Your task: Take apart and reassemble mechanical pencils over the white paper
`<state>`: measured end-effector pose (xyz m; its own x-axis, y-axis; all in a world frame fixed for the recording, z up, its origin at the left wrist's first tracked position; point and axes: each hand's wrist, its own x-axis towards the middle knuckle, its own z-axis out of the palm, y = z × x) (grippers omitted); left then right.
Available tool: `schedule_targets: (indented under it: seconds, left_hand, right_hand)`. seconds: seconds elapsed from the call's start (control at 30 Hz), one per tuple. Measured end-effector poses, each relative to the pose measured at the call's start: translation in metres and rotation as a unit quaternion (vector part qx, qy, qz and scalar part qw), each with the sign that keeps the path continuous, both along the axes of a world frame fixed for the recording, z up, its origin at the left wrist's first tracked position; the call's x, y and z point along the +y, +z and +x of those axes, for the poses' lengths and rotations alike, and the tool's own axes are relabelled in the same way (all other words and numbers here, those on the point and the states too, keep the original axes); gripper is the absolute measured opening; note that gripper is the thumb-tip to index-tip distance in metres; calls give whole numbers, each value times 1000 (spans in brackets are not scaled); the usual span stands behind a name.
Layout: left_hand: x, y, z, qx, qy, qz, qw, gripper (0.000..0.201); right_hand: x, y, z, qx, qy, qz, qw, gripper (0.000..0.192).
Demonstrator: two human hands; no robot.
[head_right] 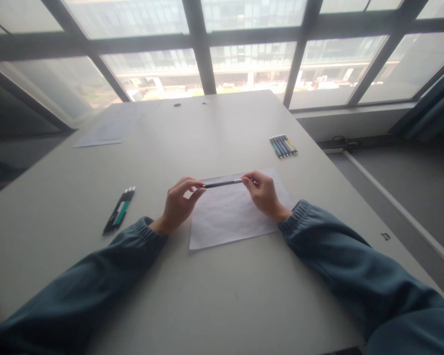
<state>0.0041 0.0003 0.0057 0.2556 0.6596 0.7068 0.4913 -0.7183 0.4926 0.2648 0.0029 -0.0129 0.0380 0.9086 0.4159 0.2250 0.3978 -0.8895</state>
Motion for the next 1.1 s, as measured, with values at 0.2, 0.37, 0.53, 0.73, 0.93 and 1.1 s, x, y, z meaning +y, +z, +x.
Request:
schedule_targets:
  seconds: [0.2,0.37,0.53,0.73,0.93,1.1]
  left_hand:
    - [0,-2,-2,0,-3,-22,1000,23]
    - [-1,-2,-2,0,-8,-54,999,33]
    - [-3,-1,-2,-4,-15,-77,997,45]
    - [-4,0,-2,-1,-10,-89,996,50]
    - [-4,0,-2,-19,-4,-98,995,48]
    - [-3,-1,-1,-43,1,-83,996,22]
  right_hand:
    - [0,-1,0,6,10,6,1000,27]
    - [1,-2,-1,42,37,-6,998,26]
    - [0,-2,-2,53,53,-10,997,22]
    - [-2,-2,-2,57,59,4,997,17]
    - [-1,0,-3,81,45,8,996,15]
    - [-2,3,-3,100,14,5,995,17]
